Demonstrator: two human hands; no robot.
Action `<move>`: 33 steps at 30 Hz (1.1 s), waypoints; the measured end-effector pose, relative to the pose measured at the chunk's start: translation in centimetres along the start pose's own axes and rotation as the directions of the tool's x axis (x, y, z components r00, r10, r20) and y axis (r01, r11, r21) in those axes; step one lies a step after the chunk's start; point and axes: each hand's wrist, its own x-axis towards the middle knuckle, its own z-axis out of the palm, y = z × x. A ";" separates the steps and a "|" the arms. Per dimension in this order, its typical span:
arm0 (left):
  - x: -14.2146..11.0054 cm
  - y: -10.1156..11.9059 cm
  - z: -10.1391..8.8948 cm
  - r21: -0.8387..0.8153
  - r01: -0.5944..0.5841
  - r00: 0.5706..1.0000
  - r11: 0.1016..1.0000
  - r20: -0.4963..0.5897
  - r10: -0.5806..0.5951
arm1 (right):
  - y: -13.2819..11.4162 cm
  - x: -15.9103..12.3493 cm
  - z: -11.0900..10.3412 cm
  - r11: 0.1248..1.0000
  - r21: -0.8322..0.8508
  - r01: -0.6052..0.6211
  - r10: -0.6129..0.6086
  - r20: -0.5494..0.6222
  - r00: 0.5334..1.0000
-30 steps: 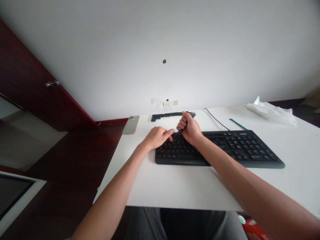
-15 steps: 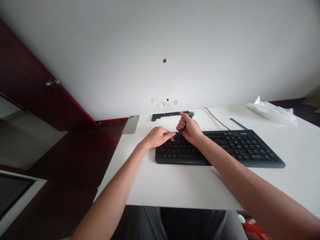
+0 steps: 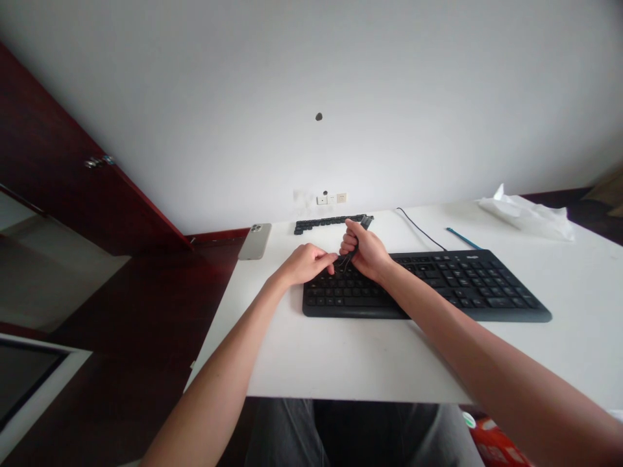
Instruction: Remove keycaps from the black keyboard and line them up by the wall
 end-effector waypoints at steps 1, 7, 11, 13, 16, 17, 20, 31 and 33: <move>0.0 -0.1 0.1 -0.002 -0.013 1.000 1.000 -0.023 0.013 | 0.0 -0.1 0.1 1.000 -0.019 0.006 -0.006 0.026 1.000; 0.0 -0.2 0.2 0.029 -0.066 0.997 0.997 -0.025 0.066 | 0.3 -1.3 1.0 0.980 -0.147 0.136 -0.099 0.231 0.968; -0.1 -0.1 0.0 0.097 -0.062 0.998 0.993 0.025 0.059 | 1.4 -1.6 1.0 0.964 -0.235 0.123 -0.038 0.333 0.942; -0.1 -0.1 -0.1 0.106 -0.048 0.998 0.993 0.045 0.043 | 1.8 -1.6 0.8 0.947 -0.296 0.125 -0.018 0.337 0.941; 0.0 -0.2 -0.1 0.118 -0.041 0.998 0.992 0.062 0.034 | 1.9 -1.7 0.5 0.930 -0.346 0.123 0.003 0.343 0.939; 0.1 -0.2 -0.1 0.129 -0.035 0.998 0.991 0.061 0.027 | 1.8 -1.8 0.5 0.926 -0.358 0.123 0.014 0.357 0.934; 0.3 0.0 -0.1 0.153 -0.037 0.998 0.988 0.061 0.028 | 1.6 -2.2 0.5 0.889 -0.420 0.180 0.036 0.456 0.889; 0.0 -0.4 0.3 0.199 -0.119 0.993 0.973 0.043 0.113 | 2.1 -2.1 0.7 0.971 -0.213 0.106 -0.033 0.320 0.947; -0.1 -0.2 0.4 0.166 -0.196 0.981 0.966 0.032 0.193 | 2.1 -2.0 0.7 0.975 -0.192 0.108 -0.047 0.296 0.954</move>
